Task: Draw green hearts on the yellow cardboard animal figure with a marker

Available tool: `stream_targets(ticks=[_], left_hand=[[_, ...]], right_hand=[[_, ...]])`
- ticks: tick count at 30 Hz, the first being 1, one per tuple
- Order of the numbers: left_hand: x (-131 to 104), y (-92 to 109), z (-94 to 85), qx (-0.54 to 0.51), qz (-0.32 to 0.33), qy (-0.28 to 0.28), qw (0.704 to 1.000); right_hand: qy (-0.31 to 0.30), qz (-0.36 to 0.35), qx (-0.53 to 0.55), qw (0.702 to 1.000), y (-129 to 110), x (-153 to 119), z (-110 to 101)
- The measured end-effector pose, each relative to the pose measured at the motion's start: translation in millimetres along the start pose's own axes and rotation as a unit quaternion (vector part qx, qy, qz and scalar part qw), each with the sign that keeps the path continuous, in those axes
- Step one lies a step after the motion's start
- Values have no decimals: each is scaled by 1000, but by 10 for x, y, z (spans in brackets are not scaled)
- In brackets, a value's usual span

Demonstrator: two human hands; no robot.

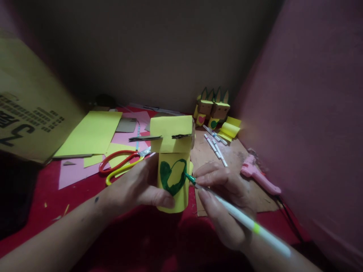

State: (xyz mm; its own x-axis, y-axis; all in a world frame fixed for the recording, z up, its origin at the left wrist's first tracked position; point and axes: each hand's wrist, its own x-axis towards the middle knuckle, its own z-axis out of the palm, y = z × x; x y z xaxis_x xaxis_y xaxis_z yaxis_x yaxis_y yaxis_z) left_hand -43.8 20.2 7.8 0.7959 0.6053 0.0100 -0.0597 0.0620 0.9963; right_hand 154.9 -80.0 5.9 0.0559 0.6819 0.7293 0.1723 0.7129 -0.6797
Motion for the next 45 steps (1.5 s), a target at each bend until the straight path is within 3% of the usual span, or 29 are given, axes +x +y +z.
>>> stream_targets(ticks=[6,13,27,36,45], left_hand=[[-1,34,25,20,6,-14,1000],[0,-5,9,12,-13,12,1000],[14,-21,-5,13,21,-9,1000],[-9,50,29,30,-4,2,1000],[12,20,13,11,25,-22,999]], right_hand=[[19,3,14,1000,1,18,38],[5,3,10,1000,8,-3,18],[34,-2,-1,999,-19,31,47],[31,10,17,999,15,7,46],[14,-4,-1,1000,-8,33,41]])
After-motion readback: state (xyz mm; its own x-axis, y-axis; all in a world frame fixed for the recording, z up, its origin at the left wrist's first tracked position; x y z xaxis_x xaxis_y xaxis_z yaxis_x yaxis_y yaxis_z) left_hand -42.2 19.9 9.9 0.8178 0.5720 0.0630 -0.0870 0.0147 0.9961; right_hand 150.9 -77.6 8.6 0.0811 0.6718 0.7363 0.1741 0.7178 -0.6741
